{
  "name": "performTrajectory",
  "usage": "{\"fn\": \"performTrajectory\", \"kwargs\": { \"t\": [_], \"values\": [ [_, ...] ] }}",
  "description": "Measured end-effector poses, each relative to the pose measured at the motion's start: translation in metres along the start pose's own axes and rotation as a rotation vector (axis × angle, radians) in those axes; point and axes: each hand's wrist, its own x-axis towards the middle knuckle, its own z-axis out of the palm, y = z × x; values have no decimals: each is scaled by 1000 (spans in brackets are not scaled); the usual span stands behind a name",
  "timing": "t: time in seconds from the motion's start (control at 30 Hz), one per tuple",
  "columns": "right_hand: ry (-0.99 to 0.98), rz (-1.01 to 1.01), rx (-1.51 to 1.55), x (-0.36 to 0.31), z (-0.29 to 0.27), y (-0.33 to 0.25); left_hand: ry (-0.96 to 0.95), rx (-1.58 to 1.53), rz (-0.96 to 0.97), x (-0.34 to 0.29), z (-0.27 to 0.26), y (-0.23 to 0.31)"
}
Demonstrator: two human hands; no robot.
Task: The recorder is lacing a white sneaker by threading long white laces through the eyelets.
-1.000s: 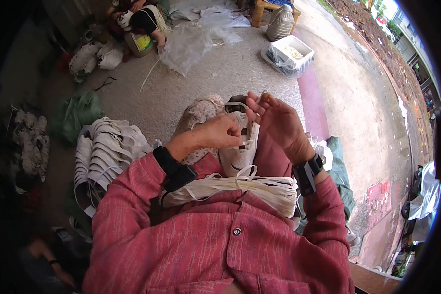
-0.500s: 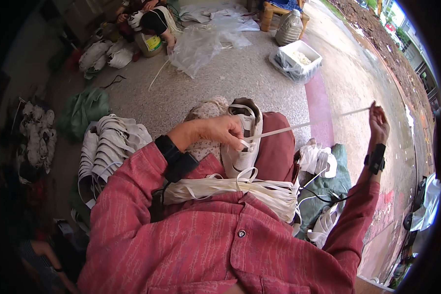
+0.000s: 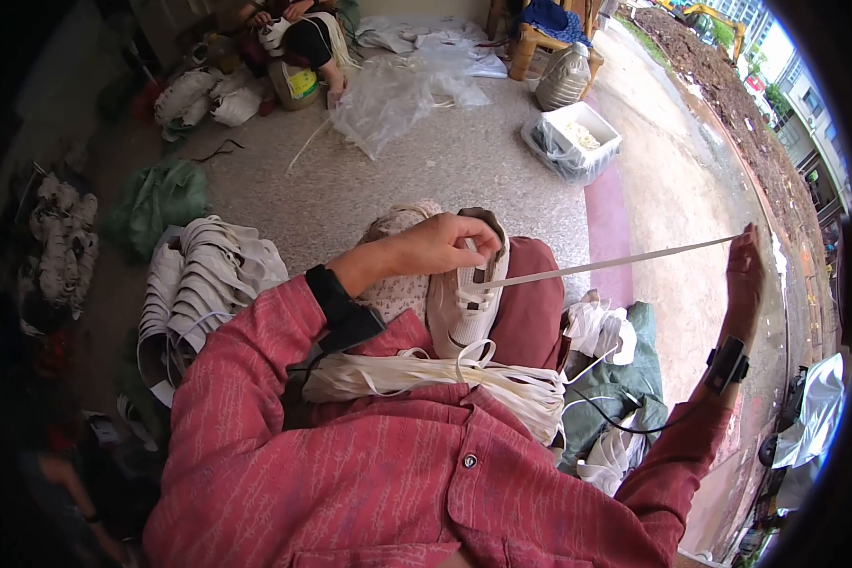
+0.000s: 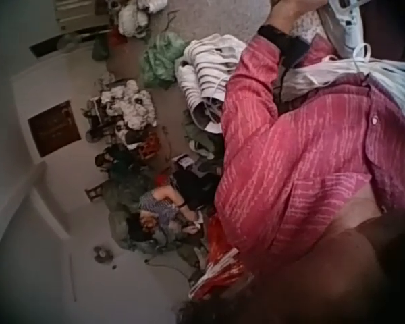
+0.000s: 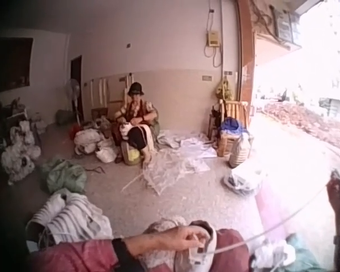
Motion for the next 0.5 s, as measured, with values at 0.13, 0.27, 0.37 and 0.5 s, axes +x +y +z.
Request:
{"fn": "performTrajectory", "kwargs": {
  "t": [0.13,0.27,0.37,0.5],
  "values": [
    [-305,-14,15,14,62,-46,45,99,238,17,17,29],
    [-494,-219,-277,30,123,-65,-135,66,185,22,31,48],
    [-329,-223,-631,27,148,-33,-149,-176,115,3,27,57],
    [-375,-167,-1016,-20,158,66,76,-360,223,-41,0,66]
  ]
}}
